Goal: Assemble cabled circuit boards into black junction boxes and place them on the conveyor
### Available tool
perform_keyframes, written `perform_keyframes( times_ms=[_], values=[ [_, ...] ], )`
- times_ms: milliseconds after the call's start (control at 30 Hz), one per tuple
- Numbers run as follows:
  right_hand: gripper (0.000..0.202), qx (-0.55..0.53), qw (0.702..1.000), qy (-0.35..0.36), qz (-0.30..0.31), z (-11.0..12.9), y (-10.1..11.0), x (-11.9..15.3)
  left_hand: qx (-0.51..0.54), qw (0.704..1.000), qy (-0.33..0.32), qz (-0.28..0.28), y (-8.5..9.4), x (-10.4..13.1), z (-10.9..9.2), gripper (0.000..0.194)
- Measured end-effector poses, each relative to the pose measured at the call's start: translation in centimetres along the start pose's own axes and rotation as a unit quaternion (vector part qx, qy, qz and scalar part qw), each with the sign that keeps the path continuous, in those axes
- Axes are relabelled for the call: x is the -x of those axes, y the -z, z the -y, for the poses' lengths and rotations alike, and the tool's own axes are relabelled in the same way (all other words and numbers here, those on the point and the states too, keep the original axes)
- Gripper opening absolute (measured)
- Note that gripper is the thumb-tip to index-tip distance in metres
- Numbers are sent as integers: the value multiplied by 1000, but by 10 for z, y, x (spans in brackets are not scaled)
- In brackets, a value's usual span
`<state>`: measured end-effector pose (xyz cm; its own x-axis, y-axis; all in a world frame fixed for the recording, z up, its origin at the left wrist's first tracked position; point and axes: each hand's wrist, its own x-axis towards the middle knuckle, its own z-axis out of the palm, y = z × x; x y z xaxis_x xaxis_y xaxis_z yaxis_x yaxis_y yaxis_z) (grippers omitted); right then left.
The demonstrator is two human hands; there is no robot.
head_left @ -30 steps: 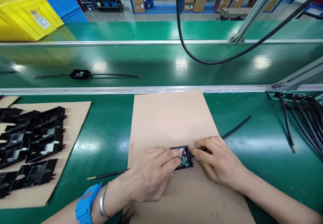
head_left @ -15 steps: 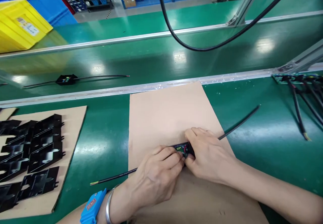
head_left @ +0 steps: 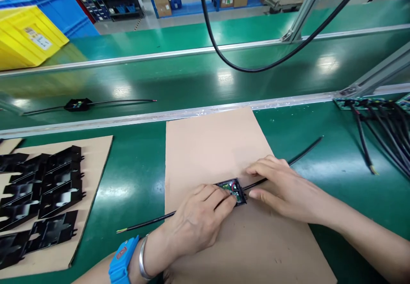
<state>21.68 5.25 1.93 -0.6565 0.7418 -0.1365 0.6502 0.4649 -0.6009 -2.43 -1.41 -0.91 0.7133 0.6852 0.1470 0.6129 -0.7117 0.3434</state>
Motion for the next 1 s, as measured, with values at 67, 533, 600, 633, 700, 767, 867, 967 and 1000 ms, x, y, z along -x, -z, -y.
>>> perform_keyframes(
  times_ms=[67, 533, 600, 633, 700, 767, 867, 967, 1000],
  values=[
    [18, 14, 1000, 12, -16, -6, -2, 7, -18, 1000, 6, 14, 0, -2, -2, 43],
    [17, 3, 995, 78, -55, -12, -29, 10, 3, 1000, 7, 8, 0, -6, -4, 46],
    [19, 0, 995, 80, -62, -14, -31, 12, -2, 1000, 12, -8, 0, -6, -4, 46],
    [19, 0, 995, 81, -66, -14, -31, 12, -12, 1000, 19, -8, -1, -7, -4, 48],
    [19, 3, 994, 84, -75, -15, -32, 12, -46, 998, 29, 4, -1, -8, -7, 54],
    [17, 6, 993, 84, -80, -14, -32, 11, -85, 996, 27, 27, -1, -10, -10, 57],
    [14, 14, 993, 80, -83, -12, -33, 8, -125, 991, 17, 42, -3, -12, -14, 55],
    [15, 22, 993, 79, -88, -9, -34, 7, -117, 992, 18, 32, -5, -13, -14, 52],
    [15, 23, 993, 80, -88, -9, -35, 8, -104, 994, 22, 26, -4, -12, -13, 51]
  ],
)
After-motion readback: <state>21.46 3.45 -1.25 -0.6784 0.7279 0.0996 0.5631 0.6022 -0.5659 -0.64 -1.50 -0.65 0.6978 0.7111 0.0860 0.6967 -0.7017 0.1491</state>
